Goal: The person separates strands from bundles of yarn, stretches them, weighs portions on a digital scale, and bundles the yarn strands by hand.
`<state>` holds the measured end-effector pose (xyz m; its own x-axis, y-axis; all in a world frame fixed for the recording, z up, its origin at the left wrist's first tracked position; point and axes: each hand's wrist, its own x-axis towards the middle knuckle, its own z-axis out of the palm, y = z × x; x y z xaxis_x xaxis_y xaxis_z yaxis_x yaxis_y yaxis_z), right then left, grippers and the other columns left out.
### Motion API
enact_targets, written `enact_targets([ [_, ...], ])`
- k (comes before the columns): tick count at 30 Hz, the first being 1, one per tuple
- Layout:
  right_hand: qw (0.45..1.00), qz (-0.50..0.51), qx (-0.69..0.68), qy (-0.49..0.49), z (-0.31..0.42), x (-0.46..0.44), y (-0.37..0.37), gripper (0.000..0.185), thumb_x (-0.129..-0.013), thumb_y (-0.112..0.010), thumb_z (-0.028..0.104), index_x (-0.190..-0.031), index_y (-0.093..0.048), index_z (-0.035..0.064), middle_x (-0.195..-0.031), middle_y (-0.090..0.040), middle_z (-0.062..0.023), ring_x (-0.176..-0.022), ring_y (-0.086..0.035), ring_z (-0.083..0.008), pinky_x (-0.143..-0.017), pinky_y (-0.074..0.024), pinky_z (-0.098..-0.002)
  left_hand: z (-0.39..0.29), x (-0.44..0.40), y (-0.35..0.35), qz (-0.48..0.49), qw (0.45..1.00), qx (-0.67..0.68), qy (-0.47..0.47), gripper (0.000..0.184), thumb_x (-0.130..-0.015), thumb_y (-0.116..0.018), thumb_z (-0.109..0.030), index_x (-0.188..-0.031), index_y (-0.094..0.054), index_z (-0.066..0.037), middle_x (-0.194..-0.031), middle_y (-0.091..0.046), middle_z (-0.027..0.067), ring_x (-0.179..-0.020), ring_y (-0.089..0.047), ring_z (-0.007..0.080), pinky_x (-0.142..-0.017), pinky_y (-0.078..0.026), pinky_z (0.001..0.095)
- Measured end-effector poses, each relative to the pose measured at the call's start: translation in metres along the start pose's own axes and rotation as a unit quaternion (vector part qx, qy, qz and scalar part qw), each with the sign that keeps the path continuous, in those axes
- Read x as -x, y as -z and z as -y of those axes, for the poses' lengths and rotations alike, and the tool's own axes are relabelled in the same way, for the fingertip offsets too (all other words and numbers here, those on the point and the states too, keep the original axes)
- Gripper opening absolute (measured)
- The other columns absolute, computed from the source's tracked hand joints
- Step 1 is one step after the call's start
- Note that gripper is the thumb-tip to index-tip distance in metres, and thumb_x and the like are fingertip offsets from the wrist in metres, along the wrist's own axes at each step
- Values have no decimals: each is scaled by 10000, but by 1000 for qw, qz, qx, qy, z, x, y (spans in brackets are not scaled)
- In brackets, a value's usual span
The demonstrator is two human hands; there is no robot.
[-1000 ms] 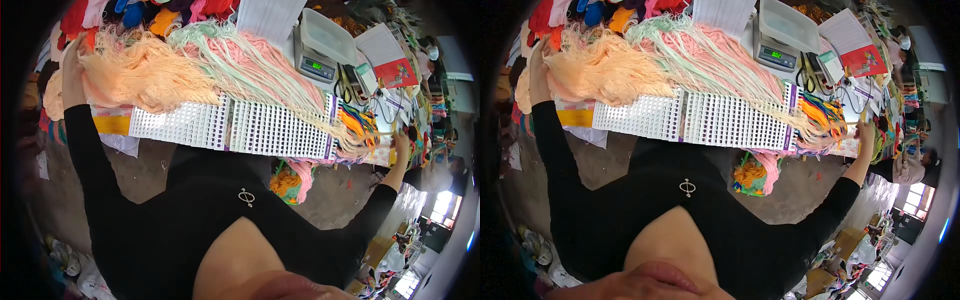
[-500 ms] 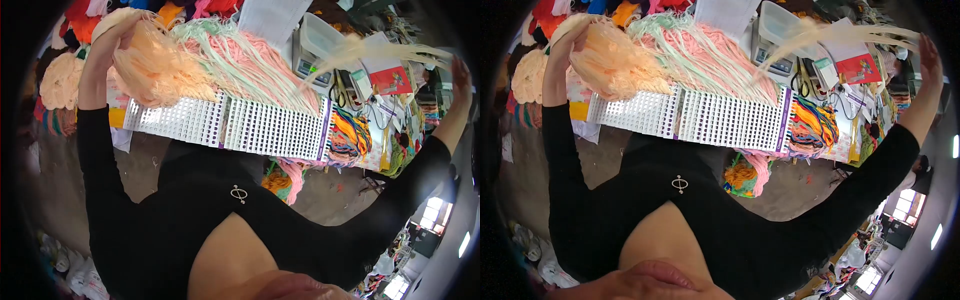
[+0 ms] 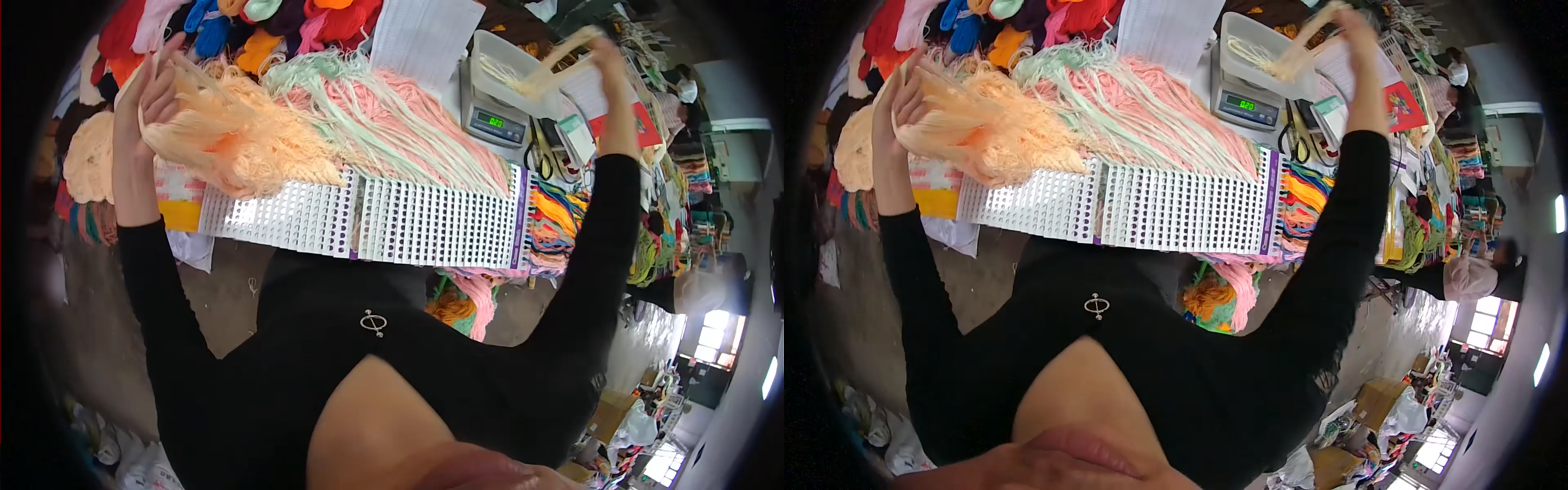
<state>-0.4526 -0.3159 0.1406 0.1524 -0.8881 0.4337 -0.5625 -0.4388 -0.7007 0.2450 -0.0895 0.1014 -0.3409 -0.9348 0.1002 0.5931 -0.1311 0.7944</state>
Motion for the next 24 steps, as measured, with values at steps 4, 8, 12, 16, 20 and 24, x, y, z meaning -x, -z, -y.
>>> enact_targets([
  [4,943,138,193,-233,-72,89,-97,250,-829,-540,271,-839,-618,34,-657,-618,-69,-572,-604,-207,-587,-460,-359,21,-1,-44,106,980,152,-78,491,-937,-416,-218,-1339,-255,12,-639,-335,-20,-458,-304,51,-443,-285,186],
  [8,923,64,352,-144,-20,167,-128,282,-821,-563,298,-930,-610,42,-741,-624,-105,-632,-616,-262,-617,-466,-368,55,-8,-58,-25,984,108,-136,330,-907,-470,-241,-1079,-505,38,-775,-398,31,-650,-391,110,-580,-361,235],
  [12,961,-72,264,-42,14,194,-124,266,-847,-554,220,-1020,-587,21,-886,-620,-129,-705,-635,-214,-645,-478,-324,91,-18,-78,-27,993,-12,-115,297,-894,-477,-241,-890,-548,47,-802,-550,127,-708,-542,191,-642,-458,300],
  [16,990,-10,-64,-126,107,212,-160,228,-896,-509,189,-1008,-608,17,-914,-635,-52,-692,-612,-94,-594,-407,-186,138,-27,-98,-27,995,97,-14,260,-894,-469,-200,-888,-567,41,-785,-574,124,-667,-564,156,-601,-486,258],
  [20,954,181,-199,-133,209,228,-211,190,-894,-501,149,-977,-611,18,-939,-638,-39,-691,-628,-91,-517,-384,-160,185,-36,-124,-35,999,-39,1,338,-926,-422,-282,-1015,-545,20,-891,-590,103,-688,-562,133,-798,-456,281],
  [24,964,148,-217,-27,239,231,-263,127,-817,-595,93,-898,-611,-4,-758,-596,-84,-531,-572,-137,-500,-440,-242,190,-28,-151,50,996,32,60,396,-952,-341,-280,-1192,-454,14,-1236,-442,101,-1118,-453,179,-968,-336,316],
])
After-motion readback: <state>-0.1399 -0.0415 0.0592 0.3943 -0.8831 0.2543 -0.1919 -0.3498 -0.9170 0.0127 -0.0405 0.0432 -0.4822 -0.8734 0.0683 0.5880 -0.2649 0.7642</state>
